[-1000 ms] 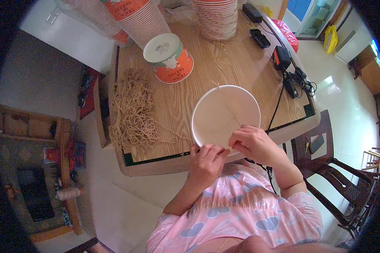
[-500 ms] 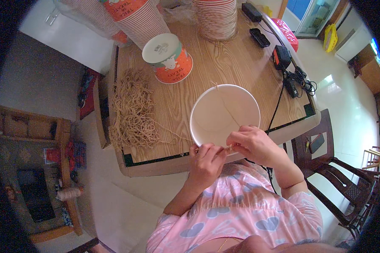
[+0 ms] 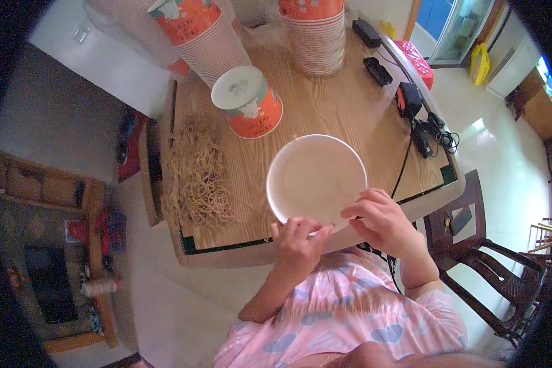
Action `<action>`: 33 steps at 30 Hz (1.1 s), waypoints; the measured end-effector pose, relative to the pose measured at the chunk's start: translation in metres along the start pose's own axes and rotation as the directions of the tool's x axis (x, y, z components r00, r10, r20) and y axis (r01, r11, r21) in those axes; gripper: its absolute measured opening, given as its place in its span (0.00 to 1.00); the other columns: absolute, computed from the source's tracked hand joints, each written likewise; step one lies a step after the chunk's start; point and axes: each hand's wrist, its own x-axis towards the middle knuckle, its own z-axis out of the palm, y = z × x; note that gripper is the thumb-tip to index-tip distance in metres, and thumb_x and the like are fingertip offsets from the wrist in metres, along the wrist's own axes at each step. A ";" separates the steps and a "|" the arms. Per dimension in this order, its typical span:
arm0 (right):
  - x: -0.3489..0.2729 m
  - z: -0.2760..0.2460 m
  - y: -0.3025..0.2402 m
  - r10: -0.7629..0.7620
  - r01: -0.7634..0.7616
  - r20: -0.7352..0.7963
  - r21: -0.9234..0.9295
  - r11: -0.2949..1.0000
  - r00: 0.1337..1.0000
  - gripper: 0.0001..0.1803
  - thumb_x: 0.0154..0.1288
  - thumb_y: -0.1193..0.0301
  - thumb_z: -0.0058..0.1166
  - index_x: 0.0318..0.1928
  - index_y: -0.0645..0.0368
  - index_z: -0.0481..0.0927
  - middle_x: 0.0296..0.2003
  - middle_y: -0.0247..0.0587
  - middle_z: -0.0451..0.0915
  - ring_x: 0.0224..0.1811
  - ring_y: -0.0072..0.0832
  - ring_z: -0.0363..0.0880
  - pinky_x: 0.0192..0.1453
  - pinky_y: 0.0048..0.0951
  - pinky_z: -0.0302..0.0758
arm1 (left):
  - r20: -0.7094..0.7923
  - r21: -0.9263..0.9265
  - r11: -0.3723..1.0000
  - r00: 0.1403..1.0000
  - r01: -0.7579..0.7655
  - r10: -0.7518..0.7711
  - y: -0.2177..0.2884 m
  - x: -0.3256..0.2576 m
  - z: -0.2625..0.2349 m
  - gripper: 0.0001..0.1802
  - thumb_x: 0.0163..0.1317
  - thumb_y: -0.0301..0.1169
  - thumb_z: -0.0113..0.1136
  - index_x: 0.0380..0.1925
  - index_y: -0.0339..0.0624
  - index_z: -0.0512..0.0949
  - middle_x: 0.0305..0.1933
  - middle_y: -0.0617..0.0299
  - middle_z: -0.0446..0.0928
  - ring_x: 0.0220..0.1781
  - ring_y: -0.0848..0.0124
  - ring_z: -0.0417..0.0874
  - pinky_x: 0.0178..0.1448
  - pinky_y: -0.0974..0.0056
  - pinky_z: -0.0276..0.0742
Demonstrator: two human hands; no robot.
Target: Thread a string through a pre-cut hole in a paper cup and tie it.
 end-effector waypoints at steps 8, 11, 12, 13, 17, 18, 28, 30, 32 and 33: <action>-0.004 0.054 0.010 0.333 -0.198 -0.269 0.427 0.883 0.904 0.09 0.49 0.79 0.61 0.32 0.63 0.76 0.29 0.39 0.76 0.33 0.31 0.76 0.37 0.27 0.72 | -0.035 -0.162 0.962 0.973 0.218 -0.226 -0.010 0.016 -0.003 0.11 0.48 0.26 0.58 0.33 0.54 0.78 0.32 0.69 0.72 0.40 0.67 0.71 0.42 0.59 0.60; 0.004 0.071 0.015 0.312 -0.162 -0.335 0.408 0.898 0.889 0.10 0.49 0.78 0.62 0.33 0.63 0.76 0.30 0.40 0.76 0.33 0.32 0.76 0.38 0.28 0.73 | -0.023 -0.183 0.957 0.972 0.225 -0.233 -0.010 0.019 -0.003 0.12 0.48 0.24 0.58 0.34 0.53 0.78 0.32 0.68 0.72 0.40 0.66 0.71 0.43 0.59 0.60; 0.006 0.074 0.016 0.302 -0.147 -0.356 0.401 0.904 0.885 0.10 0.49 0.79 0.62 0.32 0.63 0.76 0.31 0.40 0.76 0.33 0.32 0.76 0.38 0.27 0.73 | -0.028 -0.185 0.953 0.968 0.240 -0.249 -0.011 0.019 -0.002 0.13 0.47 0.24 0.57 0.34 0.52 0.78 0.32 0.67 0.72 0.40 0.66 0.71 0.43 0.59 0.61; 0.007 0.077 0.017 0.291 -0.134 -0.377 0.392 0.910 0.879 0.10 0.48 0.79 0.62 0.32 0.63 0.76 0.31 0.41 0.76 0.33 0.32 0.76 0.38 0.27 0.73 | -0.020 -0.181 0.955 0.970 0.234 -0.242 -0.012 0.020 -0.002 0.13 0.47 0.24 0.57 0.34 0.52 0.78 0.32 0.67 0.72 0.40 0.66 0.71 0.43 0.59 0.61; 0.006 0.082 0.022 0.292 -0.115 -0.411 0.402 0.908 0.864 0.10 0.47 0.79 0.63 0.31 0.63 0.76 0.30 0.41 0.76 0.33 0.32 0.77 0.37 0.27 0.73 | -0.002 -0.183 0.951 0.967 0.249 -0.253 -0.010 0.024 -0.003 0.12 0.47 0.23 0.58 0.34 0.49 0.79 0.32 0.65 0.73 0.41 0.64 0.72 0.47 0.59 0.63; 0.005 0.081 0.021 0.294 -0.115 -0.417 0.402 0.908 0.860 0.10 0.47 0.79 0.63 0.31 0.63 0.76 0.30 0.41 0.76 0.33 0.32 0.76 0.37 0.27 0.73 | -0.001 -0.187 0.948 0.965 0.259 -0.264 -0.009 0.025 -0.004 0.12 0.46 0.22 0.59 0.33 0.46 0.79 0.32 0.63 0.74 0.41 0.63 0.72 0.48 0.59 0.65; 0.004 0.074 0.014 0.266 -0.074 -0.438 0.407 0.910 0.859 0.09 0.48 0.77 0.62 0.30 0.63 0.75 0.27 0.40 0.75 0.30 0.31 0.75 0.34 0.28 0.72 | 0.030 -0.141 0.960 0.970 0.241 -0.240 -0.006 0.023 -0.004 0.13 0.48 0.24 0.58 0.35 0.51 0.78 0.33 0.67 0.73 0.42 0.66 0.71 0.46 0.59 0.61; 0.003 0.078 0.017 0.280 -0.082 -0.435 0.421 0.903 0.856 0.09 0.48 0.78 0.62 0.30 0.63 0.75 0.26 0.40 0.75 0.29 0.31 0.75 0.34 0.28 0.72 | 0.023 -0.146 0.963 0.974 0.227 -0.226 -0.008 0.022 -0.003 0.14 0.48 0.24 0.58 0.36 0.52 0.79 0.33 0.67 0.73 0.42 0.66 0.72 0.46 0.58 0.61; 0.003 0.080 0.018 0.293 -0.088 -0.430 0.435 0.896 0.854 0.09 0.48 0.78 0.61 0.30 0.63 0.75 0.26 0.41 0.75 0.29 0.31 0.75 0.34 0.28 0.72 | 0.034 -0.147 0.962 0.973 0.230 -0.227 -0.007 0.022 -0.005 0.14 0.48 0.24 0.58 0.36 0.52 0.79 0.33 0.67 0.73 0.42 0.66 0.72 0.46 0.58 0.61; 0.003 0.080 0.019 0.306 -0.096 -0.409 0.457 0.884 0.860 0.08 0.48 0.79 0.60 0.30 0.63 0.75 0.26 0.41 0.75 0.29 0.31 0.76 0.34 0.28 0.72 | 0.044 -0.153 0.960 0.972 0.233 -0.229 -0.006 0.022 -0.006 0.14 0.48 0.24 0.59 0.37 0.51 0.78 0.34 0.67 0.73 0.42 0.66 0.72 0.46 0.58 0.61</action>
